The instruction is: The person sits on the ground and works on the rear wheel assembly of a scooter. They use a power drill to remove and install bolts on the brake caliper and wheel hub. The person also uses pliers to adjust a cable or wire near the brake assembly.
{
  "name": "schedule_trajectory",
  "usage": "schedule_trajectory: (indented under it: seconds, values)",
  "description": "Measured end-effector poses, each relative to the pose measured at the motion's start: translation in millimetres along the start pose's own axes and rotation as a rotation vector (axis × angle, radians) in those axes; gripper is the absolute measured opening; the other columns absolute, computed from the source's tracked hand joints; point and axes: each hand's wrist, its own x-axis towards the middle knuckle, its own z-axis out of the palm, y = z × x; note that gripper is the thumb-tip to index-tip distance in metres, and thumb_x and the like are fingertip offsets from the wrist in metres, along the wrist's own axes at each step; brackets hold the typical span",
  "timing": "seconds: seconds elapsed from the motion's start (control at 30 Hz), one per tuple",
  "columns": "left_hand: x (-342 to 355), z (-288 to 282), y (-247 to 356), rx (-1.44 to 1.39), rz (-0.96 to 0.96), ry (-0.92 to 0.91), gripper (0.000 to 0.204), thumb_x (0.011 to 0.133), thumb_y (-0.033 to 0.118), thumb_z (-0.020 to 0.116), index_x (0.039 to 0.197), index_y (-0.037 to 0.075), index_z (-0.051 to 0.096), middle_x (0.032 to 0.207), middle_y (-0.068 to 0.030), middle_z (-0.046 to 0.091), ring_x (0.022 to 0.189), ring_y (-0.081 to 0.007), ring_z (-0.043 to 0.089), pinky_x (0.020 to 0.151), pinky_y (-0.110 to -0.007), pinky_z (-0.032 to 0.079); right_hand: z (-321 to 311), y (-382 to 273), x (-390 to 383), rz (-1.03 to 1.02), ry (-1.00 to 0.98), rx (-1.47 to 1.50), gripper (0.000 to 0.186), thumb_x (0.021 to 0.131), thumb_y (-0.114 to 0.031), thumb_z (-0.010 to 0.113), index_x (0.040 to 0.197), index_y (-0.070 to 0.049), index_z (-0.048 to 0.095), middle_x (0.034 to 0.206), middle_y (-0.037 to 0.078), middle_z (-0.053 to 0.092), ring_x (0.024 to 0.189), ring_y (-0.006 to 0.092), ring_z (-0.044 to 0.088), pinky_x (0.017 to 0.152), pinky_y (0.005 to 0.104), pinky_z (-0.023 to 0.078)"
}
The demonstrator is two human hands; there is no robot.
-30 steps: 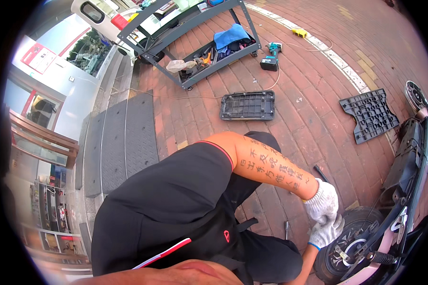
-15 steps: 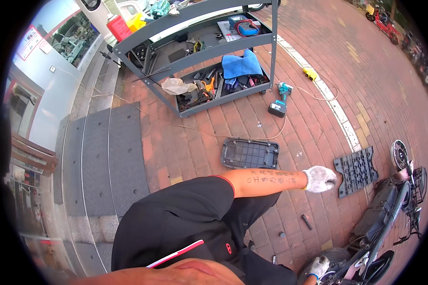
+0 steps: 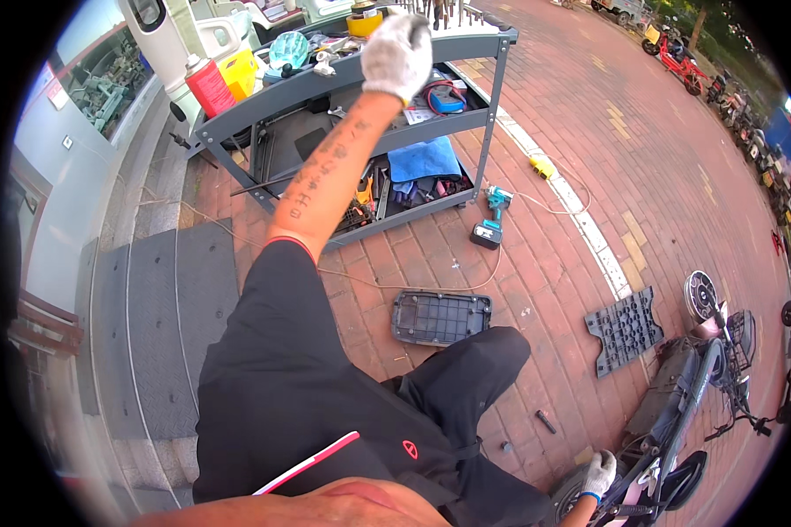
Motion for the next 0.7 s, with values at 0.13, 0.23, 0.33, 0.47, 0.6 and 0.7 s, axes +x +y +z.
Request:
schedule_trajectory:
  seconds: [0.13, 0.23, 0.33, 0.47, 0.6, 0.7]
  values:
    - [98.3, -2.8, -83.1, 0.547, -0.343, -0.43, 0.048, 0.093, 0.044, 0.059, 0.131, 0.016, 0.069, 0.136, -0.0106, 0.067, 0.124, -0.0266, 0.066, 0.1, -0.041, 0.054, 37.9, -20.0, -12.1, -0.01, -0.096, 0.115, 0.02, 0.096, -0.01, 0.066, 0.112, 0.0, 0.07, 0.105, 0.011, 0.074, 0.095, 0.0199, 0.069, 0.09, 0.0335, 0.054]
    - [92.2, 27.0, -96.0, 0.522, -0.49, -0.735, 0.054, 0.094, 0.042, 0.056, 0.136, 0.01, 0.067, 0.144, -0.0112, 0.063, 0.132, -0.0284, 0.061, 0.107, -0.043, 0.049, 30.8, -32.5, -45.5, 0.055, -0.099, 0.141, 0.016, 0.096, -0.009, 0.066, 0.108, 0.0, 0.071, 0.101, 0.009, 0.074, 0.093, 0.0181, 0.068, 0.088, 0.032, 0.054]
    - [86.6, 50.0, -137.5, 0.559, -0.38, -0.873, 0.052, 0.096, 0.032, 0.047, 0.135, 0.004, 0.065, 0.143, -0.0194, 0.062, 0.128, -0.0342, 0.063, 0.106, -0.044, 0.049, 29.6, -43.9, -73.4, 0.094, -0.098, 0.138, 0.014, 0.096, -0.01, 0.066, 0.104, 0.0, 0.072, 0.096, 0.009, 0.074, 0.09, 0.0174, 0.068, 0.085, 0.0319, 0.054]
    - [72.4, 28.9, -94.7, 0.532, -0.446, -0.637, 0.047, 0.098, 0.031, 0.05, 0.135, 0.006, 0.063, 0.139, -0.0202, 0.063, 0.125, -0.0345, 0.064, 0.101, -0.046, 0.052, 16.3, -22.3, -101.5, 0.141, -0.071, 0.076, 0.015, 0.096, -0.011, 0.065, 0.102, 0.0, 0.073, 0.094, 0.01, 0.074, 0.088, 0.0186, 0.068, 0.083, 0.0336, 0.053]
    - [38.6, -5.2, -72.7, 0.471, -0.272, -0.045, 0.038, 0.098, 0.028, 0.057, 0.132, 0.009, 0.059, 0.116, -0.0193, 0.066, 0.105, -0.0372, 0.069, 0.086, -0.046, 0.057, 19.9, -27.3, -113.8, 0.132, -0.044, 0.084, 0.016, 0.097, -0.013, 0.064, 0.103, -0.001, 0.073, 0.094, 0.01, 0.074, 0.089, 0.0186, 0.067, 0.084, 0.0342, 0.053]
    - [-3.4, -6.2, -48.7, 0.202, 0.045, 0.21, 0.041, 0.095, 0.016, 0.064, 0.134, 0.009, 0.059, 0.108, -0.0189, 0.064, 0.098, -0.0396, 0.066, 0.084, -0.047, 0.054, 26.7, -43.9, -116.8, 0.149, -0.023, 0.157, 0.016, 0.097, -0.013, 0.064, 0.104, 0.0, 0.072, 0.095, 0.01, 0.074, 0.091, 0.0186, 0.067, 0.087, 0.0336, 0.052]
